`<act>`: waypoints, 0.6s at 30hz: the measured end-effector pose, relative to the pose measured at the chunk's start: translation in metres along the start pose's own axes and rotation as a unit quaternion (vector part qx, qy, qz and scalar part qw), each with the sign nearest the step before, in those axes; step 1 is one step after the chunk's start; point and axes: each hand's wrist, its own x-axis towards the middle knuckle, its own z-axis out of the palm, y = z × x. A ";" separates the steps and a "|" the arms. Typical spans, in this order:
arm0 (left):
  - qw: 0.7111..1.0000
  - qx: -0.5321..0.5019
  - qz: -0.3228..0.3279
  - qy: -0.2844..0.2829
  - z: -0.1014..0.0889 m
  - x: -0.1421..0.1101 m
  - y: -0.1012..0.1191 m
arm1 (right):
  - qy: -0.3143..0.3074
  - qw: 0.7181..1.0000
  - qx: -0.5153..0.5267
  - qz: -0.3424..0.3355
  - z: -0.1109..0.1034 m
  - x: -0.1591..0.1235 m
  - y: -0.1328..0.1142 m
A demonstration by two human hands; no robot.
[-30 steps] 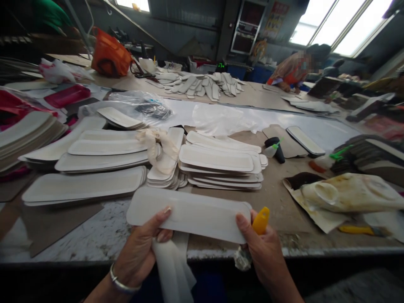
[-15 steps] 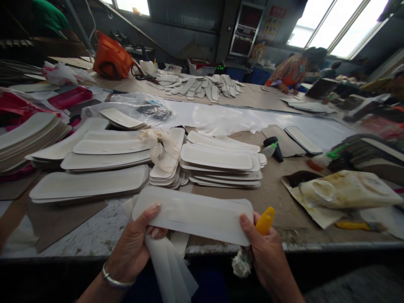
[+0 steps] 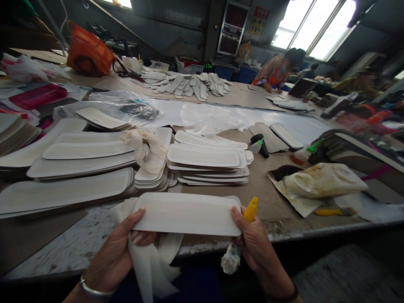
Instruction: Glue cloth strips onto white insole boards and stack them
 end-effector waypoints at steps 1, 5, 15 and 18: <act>1.000 -0.011 -0.013 -0.004 0.000 0.000 -0.001 | -0.003 1.000 0.014 0.011 0.000 0.001 0.001; 0.998 -0.046 -0.041 -0.009 0.002 0.002 -0.005 | 0.006 0.997 0.061 0.041 -0.004 0.007 0.003; 0.998 0.037 0.046 0.006 0.017 0.008 0.001 | 0.007 1.000 0.016 -0.019 -0.009 0.018 -0.007; 0.993 0.085 0.085 -0.001 0.017 0.008 -0.006 | 0.031 0.998 -0.022 -0.040 -0.009 0.018 -0.006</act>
